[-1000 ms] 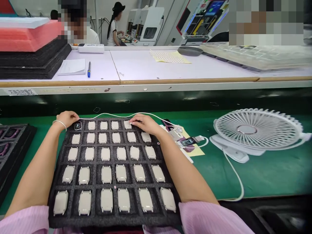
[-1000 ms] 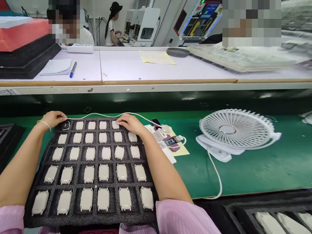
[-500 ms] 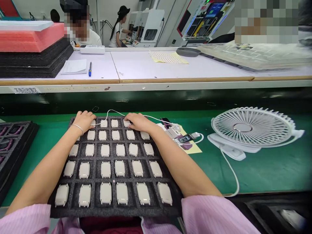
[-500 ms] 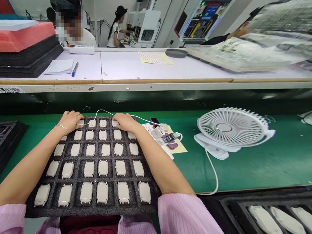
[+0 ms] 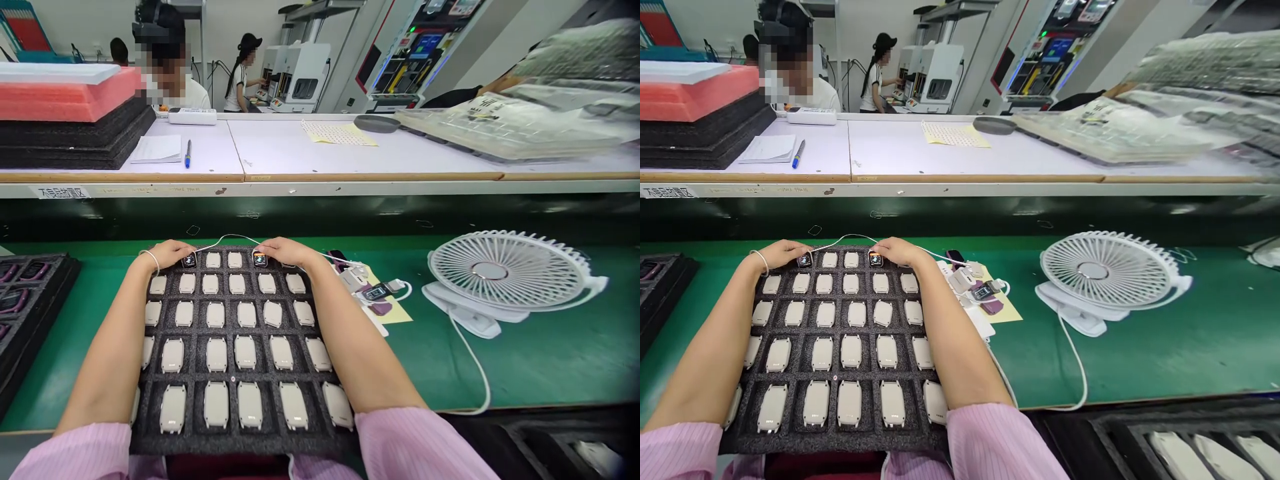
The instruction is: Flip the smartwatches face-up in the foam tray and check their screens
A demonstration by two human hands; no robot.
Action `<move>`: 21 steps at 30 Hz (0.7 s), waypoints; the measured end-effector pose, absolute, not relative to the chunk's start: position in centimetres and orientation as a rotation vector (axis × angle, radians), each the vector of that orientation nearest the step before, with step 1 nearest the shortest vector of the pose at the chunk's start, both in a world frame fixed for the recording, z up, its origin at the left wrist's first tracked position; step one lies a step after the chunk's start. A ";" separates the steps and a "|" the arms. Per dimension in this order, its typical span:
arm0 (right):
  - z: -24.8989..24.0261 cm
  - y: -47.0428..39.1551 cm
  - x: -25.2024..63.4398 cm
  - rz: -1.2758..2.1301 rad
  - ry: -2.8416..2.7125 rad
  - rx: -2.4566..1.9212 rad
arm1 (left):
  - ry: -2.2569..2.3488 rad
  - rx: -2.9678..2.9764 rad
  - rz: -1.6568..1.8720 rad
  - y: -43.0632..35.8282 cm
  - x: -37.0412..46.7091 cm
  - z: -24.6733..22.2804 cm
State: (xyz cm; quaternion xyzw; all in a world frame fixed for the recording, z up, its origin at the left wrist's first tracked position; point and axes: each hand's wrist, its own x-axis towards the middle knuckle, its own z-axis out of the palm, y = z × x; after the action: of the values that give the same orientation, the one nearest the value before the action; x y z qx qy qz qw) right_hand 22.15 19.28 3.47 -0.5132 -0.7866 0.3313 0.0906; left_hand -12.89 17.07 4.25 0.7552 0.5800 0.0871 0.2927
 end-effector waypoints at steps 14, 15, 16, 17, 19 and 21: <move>3.4 18.7 21.7 0.809 -2.349 -1.622 | 1.608 1.939 0.205 17.3 -12.7 3.8; 3.4 18.7 21.6 0.798 -2.347 -1.626 | 1.614 1.941 0.194 17.2 -12.6 4.0; 3.4 18.7 21.6 0.790 -2.347 -1.625 | 1.621 1.942 0.182 17.1 -12.5 4.1; 3.5 18.7 21.5 0.785 -2.346 -1.618 | 1.629 1.943 0.170 17.1 -12.5 4.2; 3.7 18.6 21.4 0.778 -2.334 -1.589 | 1.646 1.943 0.149 16.9 -12.3 4.5; 3.9 18.5 21.3 0.736 -2.292 -1.565 | 1.667 1.945 0.132 16.8 -12.2 4.7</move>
State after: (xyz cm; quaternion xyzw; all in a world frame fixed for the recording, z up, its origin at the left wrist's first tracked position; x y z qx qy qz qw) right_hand 21.26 18.51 3.88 -0.5401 -0.7909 0.2541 0.1348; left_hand -12.20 16.85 4.70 0.7270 0.6230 0.0495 0.2846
